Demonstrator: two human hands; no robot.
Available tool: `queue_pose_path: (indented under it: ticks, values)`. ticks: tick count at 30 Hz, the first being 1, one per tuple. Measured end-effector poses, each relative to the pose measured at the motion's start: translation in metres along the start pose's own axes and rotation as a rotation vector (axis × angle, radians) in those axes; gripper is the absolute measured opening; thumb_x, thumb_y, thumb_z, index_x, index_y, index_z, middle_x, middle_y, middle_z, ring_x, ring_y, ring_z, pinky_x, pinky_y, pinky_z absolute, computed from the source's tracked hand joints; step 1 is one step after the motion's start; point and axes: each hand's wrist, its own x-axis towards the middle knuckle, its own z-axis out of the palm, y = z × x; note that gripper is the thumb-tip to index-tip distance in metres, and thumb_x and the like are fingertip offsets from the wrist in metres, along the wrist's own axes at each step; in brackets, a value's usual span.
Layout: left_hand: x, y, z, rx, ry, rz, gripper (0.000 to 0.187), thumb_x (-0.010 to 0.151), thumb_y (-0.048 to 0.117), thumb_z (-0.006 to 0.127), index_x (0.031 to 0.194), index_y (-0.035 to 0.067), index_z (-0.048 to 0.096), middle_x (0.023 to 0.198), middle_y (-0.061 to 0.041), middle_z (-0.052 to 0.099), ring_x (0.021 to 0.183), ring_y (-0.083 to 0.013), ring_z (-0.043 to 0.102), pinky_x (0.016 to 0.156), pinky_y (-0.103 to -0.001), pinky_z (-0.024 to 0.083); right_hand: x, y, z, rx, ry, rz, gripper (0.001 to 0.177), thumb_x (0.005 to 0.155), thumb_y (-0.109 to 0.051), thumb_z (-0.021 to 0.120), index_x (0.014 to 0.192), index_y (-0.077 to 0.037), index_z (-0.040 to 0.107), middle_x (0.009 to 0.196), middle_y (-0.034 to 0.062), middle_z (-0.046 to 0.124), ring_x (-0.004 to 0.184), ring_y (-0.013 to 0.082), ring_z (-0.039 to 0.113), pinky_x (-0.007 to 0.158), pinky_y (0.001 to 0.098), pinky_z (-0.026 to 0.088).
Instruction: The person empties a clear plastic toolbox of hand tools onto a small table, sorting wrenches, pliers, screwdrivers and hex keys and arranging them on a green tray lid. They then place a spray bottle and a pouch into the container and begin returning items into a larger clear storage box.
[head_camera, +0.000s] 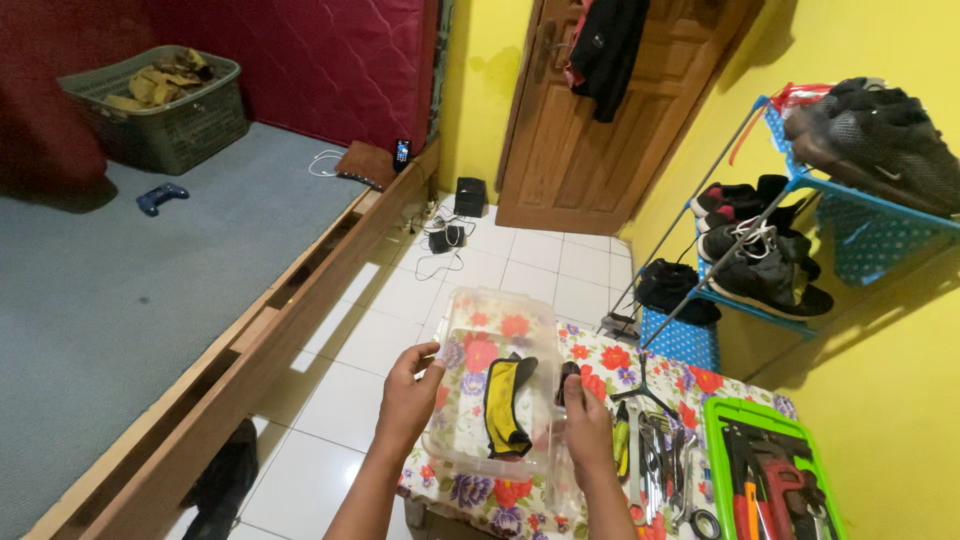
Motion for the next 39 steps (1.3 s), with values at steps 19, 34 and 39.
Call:
queue_pose_path:
  ticks: [19,34,39]
  values:
    - [-0.011,-0.007,0.009,0.055,-0.042,-0.017,0.040,0.090,0.022,0.062,0.126,0.006,0.068,0.122,-0.012,0.074,0.119,-0.0219,0.067,0.098,-0.035,0.051,-0.022,0.004,-0.017,-0.149,-0.363,0.354,0.077,0.089,-0.072,0.051,0.107,0.000,0.071,0.092,0.0126,0.072,0.067,0.0204,0.069,0.060,0.0356,0.059]
    - [-0.009,-0.017,-0.003,0.045,0.008,-0.066,0.042,0.090,0.024,0.063,0.126,0.003,0.067,0.116,-0.015,0.075,0.113,-0.0231,0.070,0.096,-0.035,0.053,-0.025,-0.011,0.012,0.138,-0.448,0.213,0.072,0.080,-0.072,0.051,0.108,-0.007,0.068,0.088,0.0058,0.076,0.055,0.0175,0.064,0.050,0.0344,0.055]
    - [-0.007,-0.012,-0.005,0.058,0.013,-0.049,0.041,0.090,0.024,0.063,0.125,0.004,0.068,0.114,-0.015,0.076,0.114,-0.0220,0.070,0.096,-0.034,0.052,-0.018,-0.013,0.019,0.225,-0.311,0.225,0.073,0.089,-0.071,0.053,0.104,0.000,0.059,0.082,0.0148,0.068,0.056,0.0210,0.066,0.049,0.0398,0.057]
